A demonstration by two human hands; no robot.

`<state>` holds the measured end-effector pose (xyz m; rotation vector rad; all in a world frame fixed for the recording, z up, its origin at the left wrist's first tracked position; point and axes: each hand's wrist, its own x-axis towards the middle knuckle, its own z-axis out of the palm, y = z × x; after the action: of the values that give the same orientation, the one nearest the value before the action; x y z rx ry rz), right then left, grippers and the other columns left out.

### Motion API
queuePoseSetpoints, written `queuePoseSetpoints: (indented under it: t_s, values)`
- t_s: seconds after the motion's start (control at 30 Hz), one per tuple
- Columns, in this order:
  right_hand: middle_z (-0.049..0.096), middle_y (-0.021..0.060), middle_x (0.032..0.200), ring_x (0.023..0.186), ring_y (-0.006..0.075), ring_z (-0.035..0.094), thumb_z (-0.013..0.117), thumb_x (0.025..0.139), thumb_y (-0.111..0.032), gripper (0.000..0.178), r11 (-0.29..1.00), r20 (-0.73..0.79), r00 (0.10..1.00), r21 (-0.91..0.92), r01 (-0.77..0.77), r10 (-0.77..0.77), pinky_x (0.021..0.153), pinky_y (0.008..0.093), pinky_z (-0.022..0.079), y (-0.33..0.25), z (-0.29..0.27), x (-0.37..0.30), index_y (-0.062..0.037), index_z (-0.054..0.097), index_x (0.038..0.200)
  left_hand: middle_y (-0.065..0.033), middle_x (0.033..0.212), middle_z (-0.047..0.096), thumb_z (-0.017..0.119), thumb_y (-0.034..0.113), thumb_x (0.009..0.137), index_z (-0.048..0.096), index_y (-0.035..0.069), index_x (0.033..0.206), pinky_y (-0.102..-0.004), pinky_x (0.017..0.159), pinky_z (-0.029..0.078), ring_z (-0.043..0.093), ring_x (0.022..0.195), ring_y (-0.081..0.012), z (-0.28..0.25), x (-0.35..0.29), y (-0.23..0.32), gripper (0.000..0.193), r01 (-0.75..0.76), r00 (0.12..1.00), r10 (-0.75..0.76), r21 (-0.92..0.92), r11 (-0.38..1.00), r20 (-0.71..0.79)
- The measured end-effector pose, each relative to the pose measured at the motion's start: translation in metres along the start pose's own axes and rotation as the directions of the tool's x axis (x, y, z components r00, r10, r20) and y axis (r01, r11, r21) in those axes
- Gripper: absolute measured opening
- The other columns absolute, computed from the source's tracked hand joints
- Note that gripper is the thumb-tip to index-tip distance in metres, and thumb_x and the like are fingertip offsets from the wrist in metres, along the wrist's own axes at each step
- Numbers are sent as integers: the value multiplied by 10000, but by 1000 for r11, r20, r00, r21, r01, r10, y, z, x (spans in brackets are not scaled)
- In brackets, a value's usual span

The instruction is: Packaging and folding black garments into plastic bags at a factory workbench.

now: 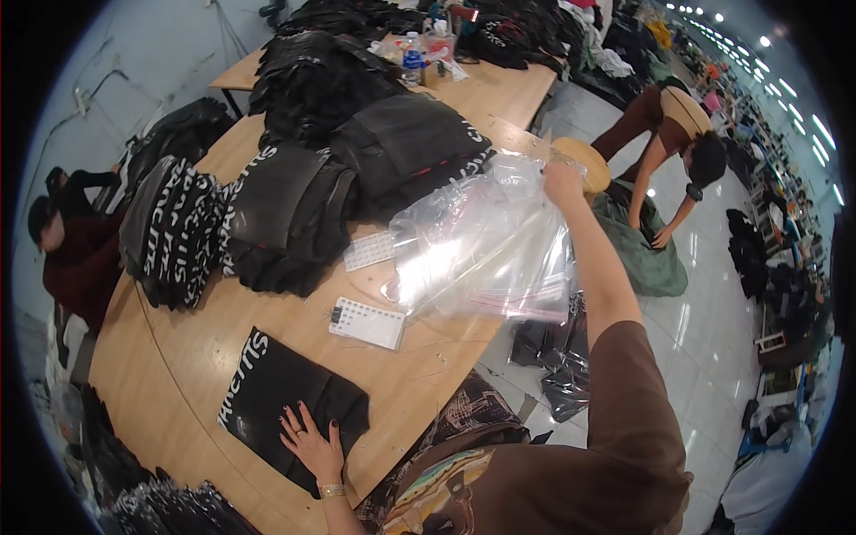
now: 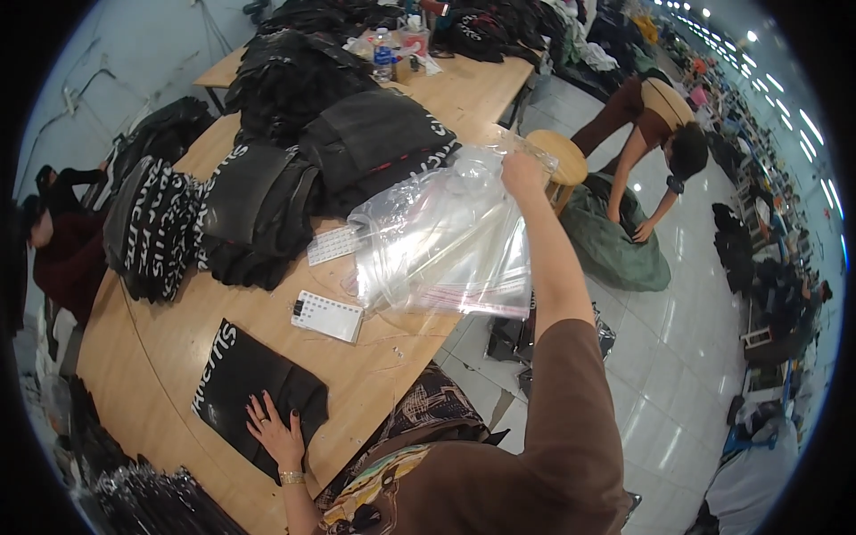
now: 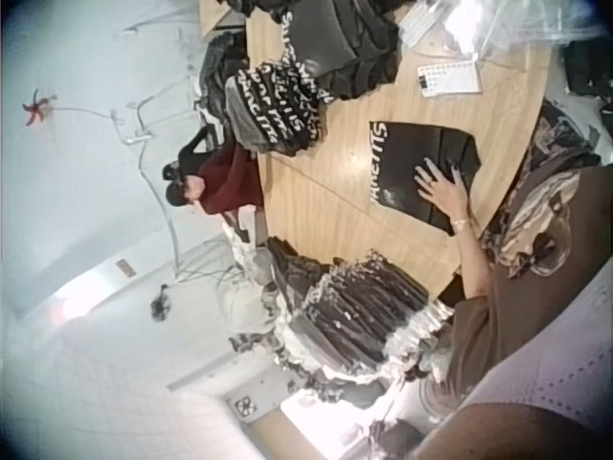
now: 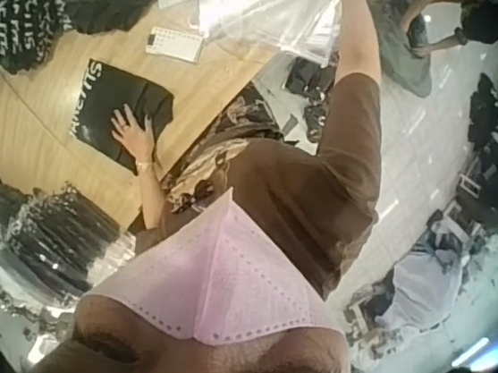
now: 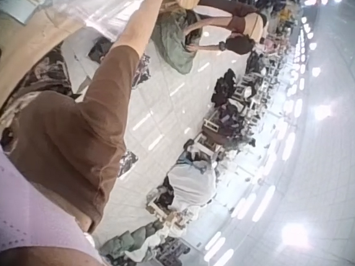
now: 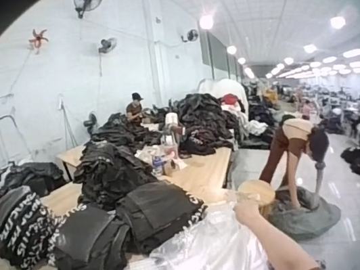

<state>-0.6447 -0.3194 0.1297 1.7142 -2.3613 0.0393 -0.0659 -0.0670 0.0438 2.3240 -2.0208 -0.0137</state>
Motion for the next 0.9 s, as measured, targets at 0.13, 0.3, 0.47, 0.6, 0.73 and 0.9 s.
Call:
queuePoseSetpoints:
  t_s: [0.13,0.3,0.47,0.6,0.73,0.9]
  values:
    - [587,100,556,402,189,548,505,803,-161,222,467,-49,935,875,-130,352,396,314,448,18,-18,49,-3,629,709,-135,1461,196,519,424,816,268,147,1400,-514,1062,116,157,1342,-339,0,1,1,693,-8,1000,8,-44,999,2]
    - [578,28,570,414,95,519,549,838,-261,260,533,-299,921,836,128,248,357,235,370,-31,-118,81,-34,662,780,-143,1448,220,535,431,806,289,138,1387,-516,1057,133,178,1331,-348,-3,-6,-3,696,0,1000,-1,-39,999,-26]
    - [615,-15,711,446,38,485,535,879,-266,253,418,-205,943,856,302,-262,410,192,375,-151,-207,32,-78,674,977,-156,1410,283,583,434,776,345,142,1352,-527,1044,166,232,1305,-355,-9,-7,1,689,6,999,-10,-88,996,-43]
    - [641,2,795,578,32,500,522,865,-214,236,223,-147,684,878,422,-714,523,197,410,-270,-205,-49,-36,675,893,-160,1401,293,579,455,773,358,145,1346,-541,1041,163,239,1301,-358,-12,-24,4,687,24,999,-30,-134,991,-45]
    - [652,46,833,577,50,526,500,905,-186,260,-14,-23,300,999,30,-954,543,201,429,-379,-217,-162,-6,640,1029,-168,1404,287,550,481,797,365,146,1345,-565,1038,134,234,1302,-364,-8,-59,3,668,69,996,-82,-239,969,-45]
    - [642,86,938,663,98,562,484,910,-192,268,-219,-220,69,788,-575,-973,594,246,457,-455,-249,-219,-30,580,1100,-112,1427,287,352,447,934,314,141,1372,-417,1062,180,254,1324,-229,-4,-58,-26,536,51,951,-305,-953,299,-45]
